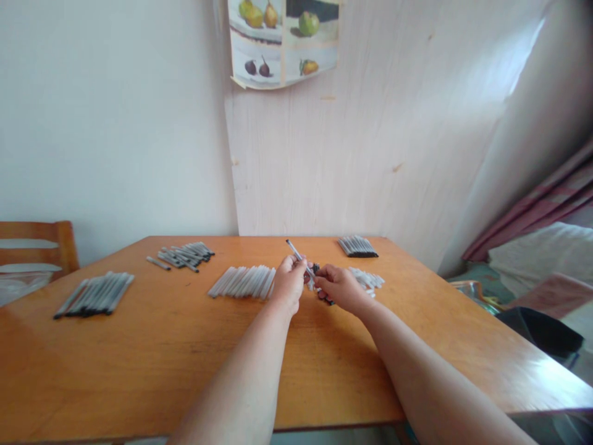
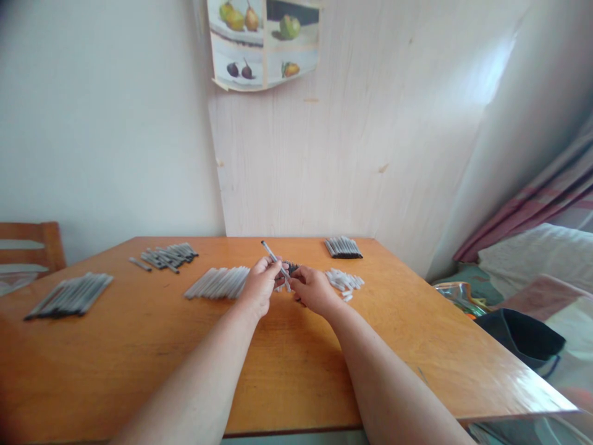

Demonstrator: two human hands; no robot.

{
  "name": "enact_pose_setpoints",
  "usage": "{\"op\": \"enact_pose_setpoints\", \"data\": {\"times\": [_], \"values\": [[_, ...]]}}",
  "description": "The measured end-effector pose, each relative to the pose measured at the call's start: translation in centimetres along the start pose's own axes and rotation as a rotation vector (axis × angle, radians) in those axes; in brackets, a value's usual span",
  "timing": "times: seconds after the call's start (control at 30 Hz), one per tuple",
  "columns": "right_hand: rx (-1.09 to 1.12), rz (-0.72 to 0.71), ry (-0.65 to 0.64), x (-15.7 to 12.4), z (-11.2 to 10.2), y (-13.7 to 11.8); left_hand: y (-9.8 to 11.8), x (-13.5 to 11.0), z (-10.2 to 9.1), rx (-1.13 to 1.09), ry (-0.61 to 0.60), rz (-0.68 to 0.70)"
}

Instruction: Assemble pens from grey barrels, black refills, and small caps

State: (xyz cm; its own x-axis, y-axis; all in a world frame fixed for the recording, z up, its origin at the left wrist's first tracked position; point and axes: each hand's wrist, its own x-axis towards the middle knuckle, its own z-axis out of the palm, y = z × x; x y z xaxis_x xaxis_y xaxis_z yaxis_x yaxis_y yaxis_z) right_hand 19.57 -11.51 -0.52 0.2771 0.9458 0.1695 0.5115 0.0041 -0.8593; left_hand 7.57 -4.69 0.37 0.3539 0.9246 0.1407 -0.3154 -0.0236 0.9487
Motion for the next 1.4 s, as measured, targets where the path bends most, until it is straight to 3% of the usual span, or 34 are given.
{"op": "enact_pose_setpoints", "data": {"times": [0.23, 0.37, 0.53, 0.67, 0.93, 1.1, 1.27, 1.4], "values": [[-0.110, -0.035, 0.079, 0.3, -0.8, 0.5, -0.7, 0.4, -0.1, 0.083, -0.022, 0.063], [-0.139, -0.067, 0.204, 0.7, -1.2, 0.9, -1.6, 0.9, -0.3, 0.255, -0.046, 0.190], [0.112, -0.075, 0.351, 0.9, -1.8, 0.8, -1.8, 0.8, -0.6, 0.646, -0.112, 0.333], [0.261, -0.067, 0.393, 1.0, -2.3, 0.6, -1.0, 0.2, -0.8, 0.953, -0.139, 0.441], [0.214, -0.026, 0.345, 0.7, -2.5, 0.3, -0.7, -0.9, -0.8, 1.344, -0.041, 0.497], [0.055, 0.010, 0.325, 0.4, -2.7, 0.1, -0.6, -0.9, -1.0, 1.386, -0.022, 0.518], [-0.090, 0.109, 0.215, 0.3, -3.2, 0.3, -0.5, -1.0, -1.1, 1.411, 0.007, 0.555], [-0.016, 0.131, 0.108, 0.2, -3.6, 0.7, -0.6, -1.1, -1.1, 1.401, 0.027, 0.598]]}}
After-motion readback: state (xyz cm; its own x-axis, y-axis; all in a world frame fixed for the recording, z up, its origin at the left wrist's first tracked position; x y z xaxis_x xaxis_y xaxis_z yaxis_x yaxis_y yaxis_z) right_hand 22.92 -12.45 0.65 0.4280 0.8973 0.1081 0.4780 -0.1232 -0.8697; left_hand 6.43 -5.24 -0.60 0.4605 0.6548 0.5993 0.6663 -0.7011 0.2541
